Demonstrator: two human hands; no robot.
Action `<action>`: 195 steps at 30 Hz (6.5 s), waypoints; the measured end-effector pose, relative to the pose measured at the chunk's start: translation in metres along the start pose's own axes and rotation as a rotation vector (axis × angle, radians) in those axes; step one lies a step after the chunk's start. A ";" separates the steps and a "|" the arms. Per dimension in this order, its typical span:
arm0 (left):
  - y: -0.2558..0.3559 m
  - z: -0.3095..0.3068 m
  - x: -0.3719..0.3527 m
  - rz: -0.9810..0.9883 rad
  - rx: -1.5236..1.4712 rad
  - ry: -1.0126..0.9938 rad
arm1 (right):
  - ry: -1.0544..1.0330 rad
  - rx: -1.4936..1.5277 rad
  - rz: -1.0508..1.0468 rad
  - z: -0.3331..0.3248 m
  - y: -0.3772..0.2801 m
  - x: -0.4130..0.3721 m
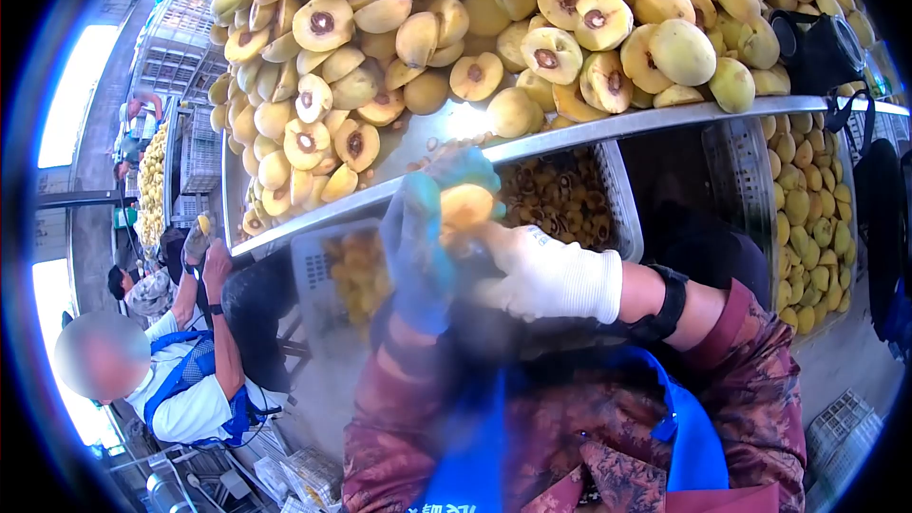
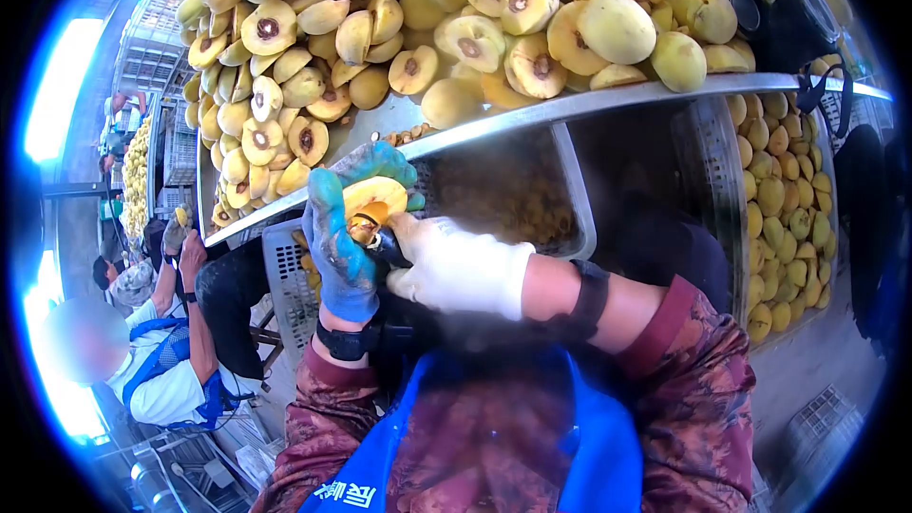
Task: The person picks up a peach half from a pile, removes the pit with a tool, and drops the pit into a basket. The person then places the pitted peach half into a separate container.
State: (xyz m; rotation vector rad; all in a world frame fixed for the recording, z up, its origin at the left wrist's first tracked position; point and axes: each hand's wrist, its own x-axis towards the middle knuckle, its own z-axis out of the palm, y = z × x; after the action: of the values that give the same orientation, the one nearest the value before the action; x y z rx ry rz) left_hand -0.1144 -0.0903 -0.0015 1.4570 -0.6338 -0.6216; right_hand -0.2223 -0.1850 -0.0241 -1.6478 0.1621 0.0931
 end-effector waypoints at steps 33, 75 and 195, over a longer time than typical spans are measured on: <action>0.012 -0.008 0.007 -0.102 -0.347 0.176 | 0.124 -0.260 -0.198 0.006 0.012 -0.008; -0.026 0.040 0.113 0.041 1.324 -0.378 | 0.097 -0.990 -0.163 -0.006 0.043 -0.019; -0.008 -0.009 0.017 -0.154 -0.670 -0.054 | 0.080 -0.064 -0.264 0.016 0.010 0.008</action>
State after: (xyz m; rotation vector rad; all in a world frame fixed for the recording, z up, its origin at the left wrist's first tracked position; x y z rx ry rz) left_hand -0.0963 -0.0970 -0.0089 0.8648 -0.3046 -0.8929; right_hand -0.2153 -0.1704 -0.0369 -1.7237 0.0008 -0.1700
